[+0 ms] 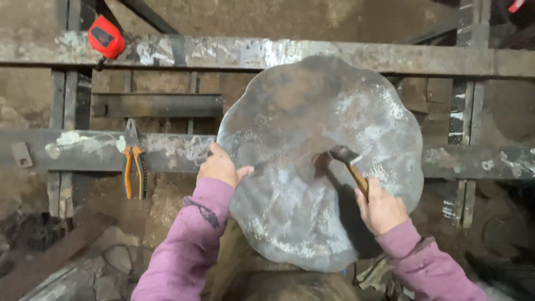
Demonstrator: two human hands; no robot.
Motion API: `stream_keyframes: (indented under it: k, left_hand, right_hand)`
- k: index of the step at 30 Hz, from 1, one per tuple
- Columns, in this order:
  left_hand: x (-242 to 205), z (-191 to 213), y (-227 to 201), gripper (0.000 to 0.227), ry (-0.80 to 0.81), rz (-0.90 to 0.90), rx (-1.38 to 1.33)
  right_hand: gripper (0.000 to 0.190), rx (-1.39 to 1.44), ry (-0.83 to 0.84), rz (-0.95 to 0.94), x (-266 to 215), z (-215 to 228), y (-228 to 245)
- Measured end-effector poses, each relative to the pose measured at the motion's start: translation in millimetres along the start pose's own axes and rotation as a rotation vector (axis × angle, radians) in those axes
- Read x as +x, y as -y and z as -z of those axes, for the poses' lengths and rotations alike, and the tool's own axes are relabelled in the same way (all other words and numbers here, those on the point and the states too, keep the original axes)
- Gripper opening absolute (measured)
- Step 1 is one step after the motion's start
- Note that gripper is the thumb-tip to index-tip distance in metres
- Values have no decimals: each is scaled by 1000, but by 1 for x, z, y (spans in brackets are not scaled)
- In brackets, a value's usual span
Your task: Hammer and straighten a large metal disc with scalloped edges.
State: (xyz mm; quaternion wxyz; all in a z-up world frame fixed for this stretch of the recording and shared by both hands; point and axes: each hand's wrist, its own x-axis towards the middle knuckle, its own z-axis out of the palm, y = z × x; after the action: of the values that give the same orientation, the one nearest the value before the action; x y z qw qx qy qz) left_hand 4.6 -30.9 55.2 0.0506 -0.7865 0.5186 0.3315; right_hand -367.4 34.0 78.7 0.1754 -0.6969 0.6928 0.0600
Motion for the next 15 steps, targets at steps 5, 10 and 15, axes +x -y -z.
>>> stream_keyframes:
  k: [5,10,15]
  left_hand:
    - [-7,5,-5,106,-11,30,-13]
    - [-2,4,-2,97,9,29,-7]
    - [-1,-2,2,99,-7,27,-3]
  right_hand:
    - [31,27,28,22,10,2,-2]
    - [33,36,22,-6,12,-8,-7]
    - [30,35,55,9,20,9,3]
